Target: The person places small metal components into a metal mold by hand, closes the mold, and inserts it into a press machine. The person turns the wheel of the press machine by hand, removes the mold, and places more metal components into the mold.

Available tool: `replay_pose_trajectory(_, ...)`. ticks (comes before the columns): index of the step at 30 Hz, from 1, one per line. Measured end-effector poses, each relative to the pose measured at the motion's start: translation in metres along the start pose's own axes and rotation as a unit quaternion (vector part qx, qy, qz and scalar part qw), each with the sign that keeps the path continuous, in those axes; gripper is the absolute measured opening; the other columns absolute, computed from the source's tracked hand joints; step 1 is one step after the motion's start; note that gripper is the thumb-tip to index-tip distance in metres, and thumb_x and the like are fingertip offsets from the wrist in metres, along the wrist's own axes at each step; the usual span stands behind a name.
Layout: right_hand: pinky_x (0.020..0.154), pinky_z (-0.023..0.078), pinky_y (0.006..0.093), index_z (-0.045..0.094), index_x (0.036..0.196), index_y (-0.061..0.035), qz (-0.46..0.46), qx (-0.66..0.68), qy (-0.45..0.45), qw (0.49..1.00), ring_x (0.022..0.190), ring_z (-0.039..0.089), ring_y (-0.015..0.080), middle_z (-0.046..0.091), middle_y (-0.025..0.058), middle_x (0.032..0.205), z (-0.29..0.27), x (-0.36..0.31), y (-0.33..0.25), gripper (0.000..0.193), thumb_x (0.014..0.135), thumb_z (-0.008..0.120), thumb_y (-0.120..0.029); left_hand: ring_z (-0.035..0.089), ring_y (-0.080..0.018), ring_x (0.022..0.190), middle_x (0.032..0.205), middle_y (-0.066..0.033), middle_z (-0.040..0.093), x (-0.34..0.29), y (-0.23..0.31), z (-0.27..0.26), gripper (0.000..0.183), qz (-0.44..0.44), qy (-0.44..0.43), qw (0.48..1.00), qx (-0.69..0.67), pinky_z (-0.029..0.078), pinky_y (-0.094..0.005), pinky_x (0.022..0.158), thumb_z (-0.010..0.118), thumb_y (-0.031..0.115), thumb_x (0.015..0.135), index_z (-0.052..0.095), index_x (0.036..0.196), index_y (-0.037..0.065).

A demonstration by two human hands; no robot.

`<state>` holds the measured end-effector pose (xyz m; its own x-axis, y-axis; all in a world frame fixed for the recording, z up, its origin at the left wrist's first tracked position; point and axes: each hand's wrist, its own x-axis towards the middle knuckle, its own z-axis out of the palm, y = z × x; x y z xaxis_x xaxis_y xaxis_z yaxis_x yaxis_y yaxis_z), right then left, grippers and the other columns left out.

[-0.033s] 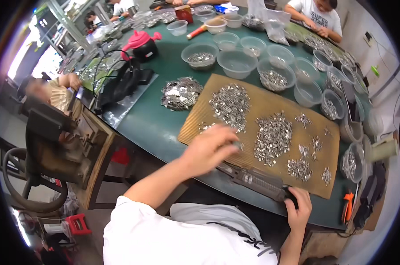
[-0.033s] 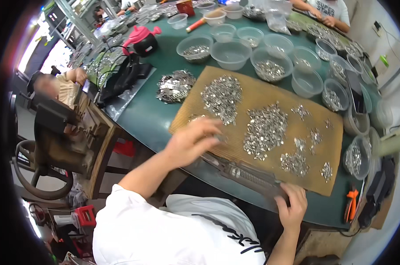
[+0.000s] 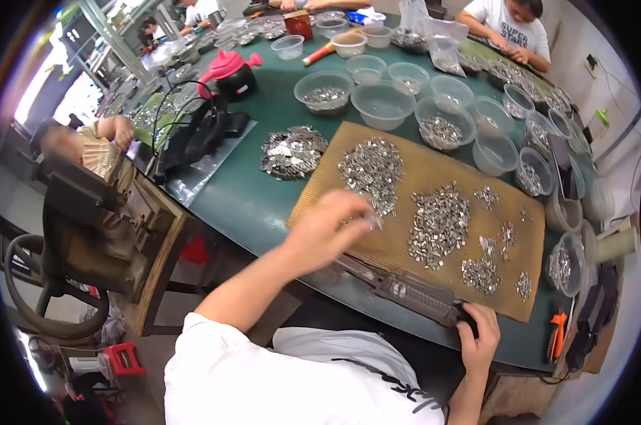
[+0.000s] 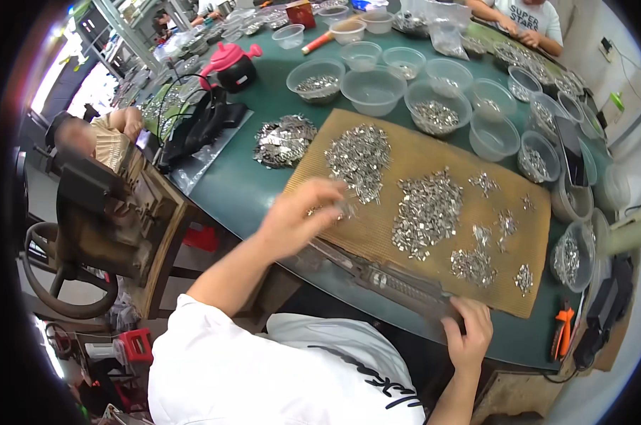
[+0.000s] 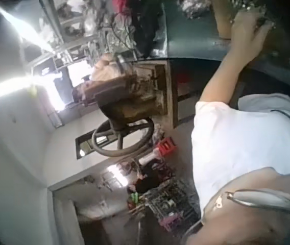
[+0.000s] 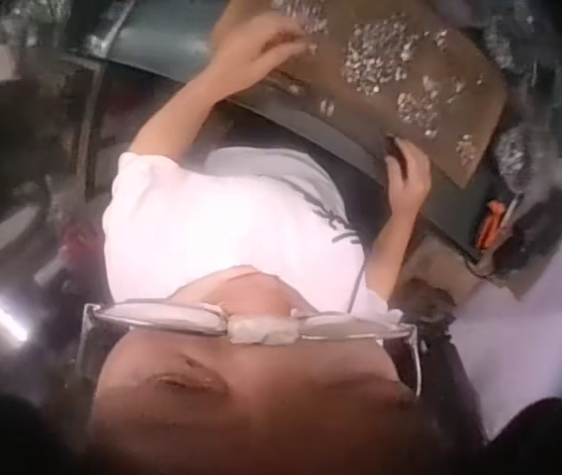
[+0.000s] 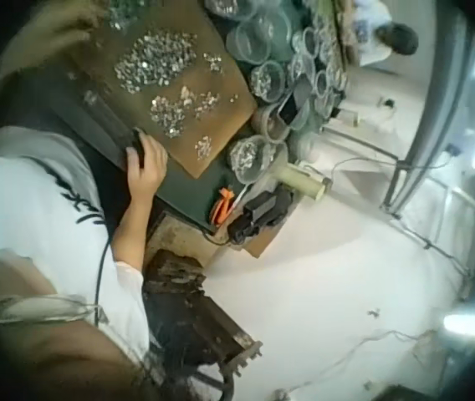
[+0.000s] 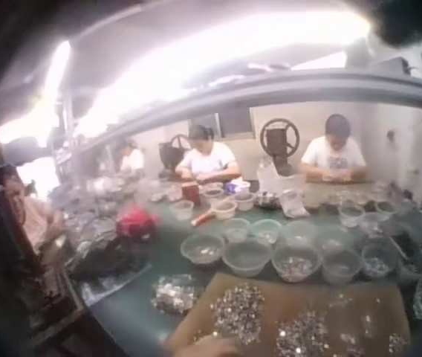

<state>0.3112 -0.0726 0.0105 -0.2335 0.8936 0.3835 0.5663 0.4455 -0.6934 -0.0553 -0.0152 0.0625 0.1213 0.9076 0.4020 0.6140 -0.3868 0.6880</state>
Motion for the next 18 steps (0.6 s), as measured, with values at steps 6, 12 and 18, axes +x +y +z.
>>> replay_pose_trajectory(6,0.091,0.052,0.0426,0.073,0.103,0.0023,0.028,-0.011,0.017,0.999,0.097,0.068,0.0363,0.073,0.0167,0.104,-0.008,-0.008,-0.004,0.03,0.074,0.076,-0.002,0.068,-0.0318,0.109,0.114,-0.0137,0.072,0.05,-0.068,-0.062,0.028,-0.106,0.104,0.984,0.099,0.053,-0.0409,0.093,0.072,0.017,0.094,0.067,0.117,0.004)
replay_pose_trajectory(12,0.092,0.052,0.0403,0.074,0.107,0.0005,0.046,-0.05,0.0,0.998,0.101,0.069,0.0337,0.074,0.0157,0.106,-0.024,-0.01,0.024,0.027,0.081,0.074,-0.005,0.055,-0.0392,0.131,0.129,-0.0174,0.066,0.045,-0.096,-0.008,0.036,0.002,0.082,0.975,0.208,0.044,-0.0458,0.11,0.073,0.014,0.09,0.066,0.124,0.004)
replay_pose_trajectory(18,0.081,0.055,0.0392,0.075,0.109,-0.0042,-0.015,-0.027,0.01,0.999,0.094,0.071,0.0317,0.074,0.0121,0.103,-0.012,0.024,0.048,0.028,0.082,0.081,-0.009,0.051,-0.0412,0.139,0.131,-0.0169,0.066,0.022,-0.036,0.062,0.023,0.059,0.029,0.99,0.125,0.043,-0.0485,0.112,0.069,-0.001,0.089,0.071,0.112,0.002)
